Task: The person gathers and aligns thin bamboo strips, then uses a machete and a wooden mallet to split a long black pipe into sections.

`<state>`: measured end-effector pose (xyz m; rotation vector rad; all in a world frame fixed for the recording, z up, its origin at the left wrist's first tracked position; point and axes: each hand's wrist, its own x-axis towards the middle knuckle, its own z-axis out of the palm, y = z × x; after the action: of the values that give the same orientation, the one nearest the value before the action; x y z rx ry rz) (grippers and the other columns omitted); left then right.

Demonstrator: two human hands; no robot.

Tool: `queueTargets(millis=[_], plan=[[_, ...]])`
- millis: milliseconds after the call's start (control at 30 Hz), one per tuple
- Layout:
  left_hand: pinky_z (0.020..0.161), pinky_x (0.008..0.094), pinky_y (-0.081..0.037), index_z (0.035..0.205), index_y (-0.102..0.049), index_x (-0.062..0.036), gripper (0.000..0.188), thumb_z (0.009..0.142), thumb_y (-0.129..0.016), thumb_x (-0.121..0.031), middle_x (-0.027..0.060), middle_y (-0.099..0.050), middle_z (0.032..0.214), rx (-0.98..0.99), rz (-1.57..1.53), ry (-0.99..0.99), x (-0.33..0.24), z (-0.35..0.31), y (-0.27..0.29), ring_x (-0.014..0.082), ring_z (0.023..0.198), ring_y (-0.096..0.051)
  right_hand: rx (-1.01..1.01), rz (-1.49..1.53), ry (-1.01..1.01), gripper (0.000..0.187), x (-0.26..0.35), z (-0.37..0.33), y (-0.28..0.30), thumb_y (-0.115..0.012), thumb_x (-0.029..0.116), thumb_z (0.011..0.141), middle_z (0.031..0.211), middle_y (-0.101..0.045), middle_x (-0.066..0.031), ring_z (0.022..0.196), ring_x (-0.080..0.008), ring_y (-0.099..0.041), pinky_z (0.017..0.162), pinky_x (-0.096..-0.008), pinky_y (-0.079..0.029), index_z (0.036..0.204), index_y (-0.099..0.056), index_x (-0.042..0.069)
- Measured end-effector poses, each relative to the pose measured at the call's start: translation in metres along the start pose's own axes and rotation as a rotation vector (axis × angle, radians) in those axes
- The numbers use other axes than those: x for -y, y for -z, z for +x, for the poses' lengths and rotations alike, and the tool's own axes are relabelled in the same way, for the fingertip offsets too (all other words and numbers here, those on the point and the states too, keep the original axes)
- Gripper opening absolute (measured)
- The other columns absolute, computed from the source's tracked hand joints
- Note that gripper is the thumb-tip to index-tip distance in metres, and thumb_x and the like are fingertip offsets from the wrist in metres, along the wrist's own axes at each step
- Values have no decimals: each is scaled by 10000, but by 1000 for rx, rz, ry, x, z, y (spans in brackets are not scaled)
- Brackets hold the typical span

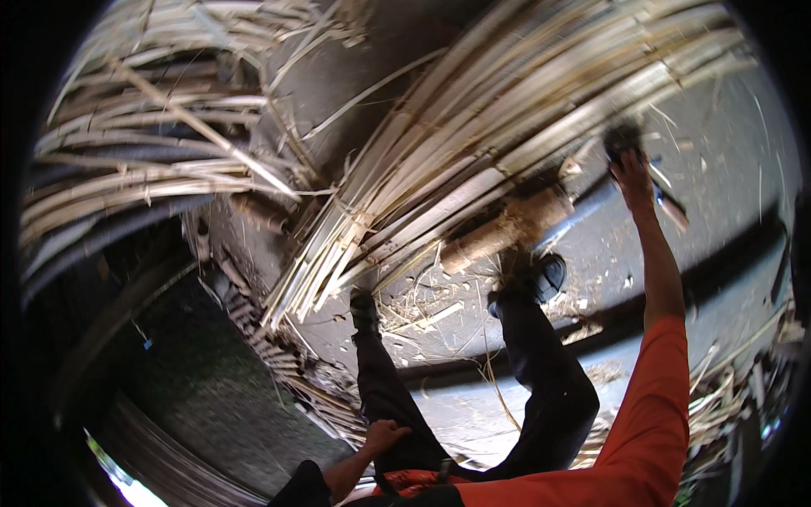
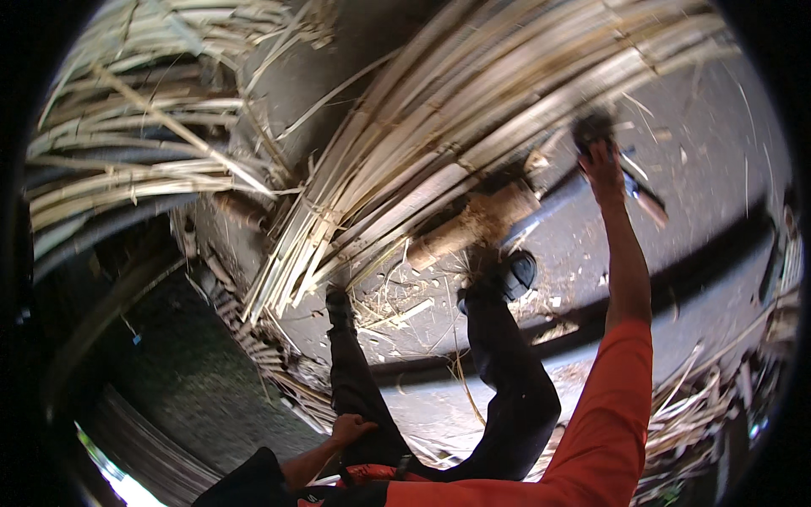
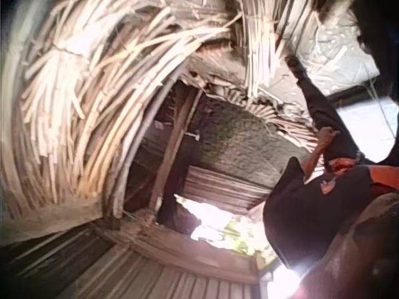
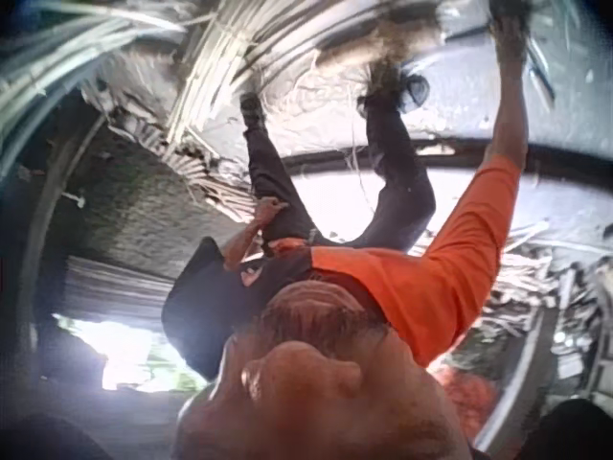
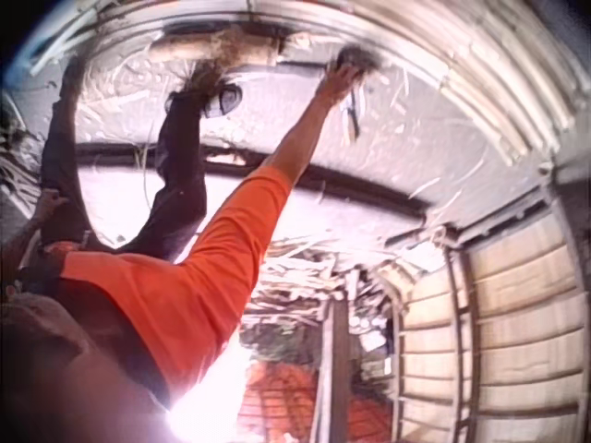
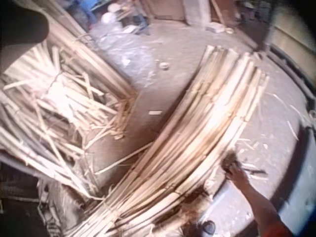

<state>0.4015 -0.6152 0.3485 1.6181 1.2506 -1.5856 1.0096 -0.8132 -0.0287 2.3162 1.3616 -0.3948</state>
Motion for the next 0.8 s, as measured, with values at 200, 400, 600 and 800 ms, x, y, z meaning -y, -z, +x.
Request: queueTargets(millis=[200, 400, 600, 800], plan=[[709, 446, -434, 750, -615, -70, 344, 840, -462, -365, 155, -610, 738, -190, -102, -35, 18, -3, -37, 338, 745, -591, 116, 79, 86, 250, -15, -76, -19, -484, 199, 819, 1022, -529, -92, 976, -282, -508, 878, -444, -391, 1060, -547, 173], [816, 413, -412, 1007, -608, -102, 286, 844, -408, -225, 75, -629, 964, -240, -510, -156, 40, -40, -49, 232, 937, -580, 599, 509, -102, 556, 23, -236, 186, -646, 467, 668, 865, -591, -217, 824, -369, -581, 714, -443, -467, 931, -531, -9], [702, 338, -486, 1033, -597, -49, 269, 806, -497, -153, 121, -649, 869, -265, -1052, -522, 67, -105, -15, 248, 804, -622, 302, 1029, -418, 753, 63, -369, 264, -775, 273, 540, 943, -541, -124, 844, -247, -524, 751, -389, -426, 1137, -404, 4], [584, 346, -502, 948, -630, -41, 225, 834, -491, -176, 128, -640, 723, -265, -1265, -720, 143, -151, 15, 181, 655, -627, 402, 636, -209, 643, 150, -355, 400, -737, 209, 576, 937, -577, -167, 850, -309, -570, 778, -395, -463, 1120, -450, 22]])
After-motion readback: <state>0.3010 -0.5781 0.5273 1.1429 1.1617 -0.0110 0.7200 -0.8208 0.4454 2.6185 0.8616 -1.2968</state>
